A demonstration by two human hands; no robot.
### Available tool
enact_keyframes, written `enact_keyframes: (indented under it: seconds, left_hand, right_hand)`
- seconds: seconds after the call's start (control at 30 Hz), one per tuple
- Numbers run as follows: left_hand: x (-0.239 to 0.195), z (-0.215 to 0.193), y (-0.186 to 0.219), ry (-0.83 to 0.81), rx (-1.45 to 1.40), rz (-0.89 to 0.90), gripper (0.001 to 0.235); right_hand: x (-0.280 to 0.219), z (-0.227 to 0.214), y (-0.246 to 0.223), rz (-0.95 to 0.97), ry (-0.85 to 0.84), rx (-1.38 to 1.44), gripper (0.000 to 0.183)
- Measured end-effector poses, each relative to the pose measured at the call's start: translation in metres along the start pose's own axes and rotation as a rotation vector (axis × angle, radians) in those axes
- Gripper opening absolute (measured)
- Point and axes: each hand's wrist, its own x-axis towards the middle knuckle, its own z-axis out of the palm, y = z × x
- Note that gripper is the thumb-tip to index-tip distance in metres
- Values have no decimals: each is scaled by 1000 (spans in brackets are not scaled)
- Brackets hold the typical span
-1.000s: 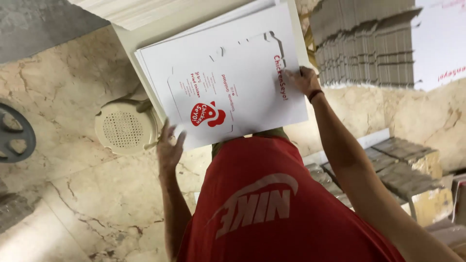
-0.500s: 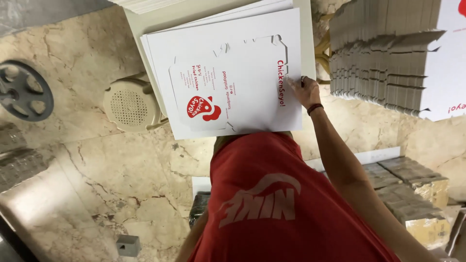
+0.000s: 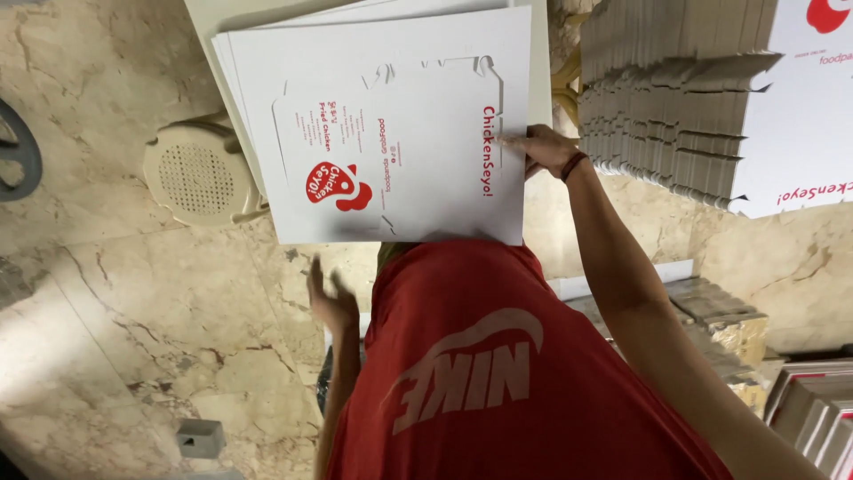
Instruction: Removing the center cutout from pre-cut cardboard sheets and stacking the remaining frames in a factory setting.
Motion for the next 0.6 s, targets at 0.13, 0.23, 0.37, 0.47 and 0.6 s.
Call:
enact_keyframes:
  seconds: [0.13,0.23,0.37,0.47,0.6]
  left_hand:
    - [45,61,133,-484,-189,105,83]
    - [52,150,163,-741,192,632,69]
    - [43,219,189,-987,605,764,99]
    - [38,227,197,-1089,758,706,106]
    - [37,235,196,-1069,783,655,85]
  right_hand:
    - [10,0,-17,-10,-26,-90,64]
    - [-1,8,-18,-38,3,-279,53]
    - [1,14,-3,-171,199,-679,62]
    - [-5,14,2,-264,248,-843,71]
    - [-18,6,-12,-310,-83,-311,44]
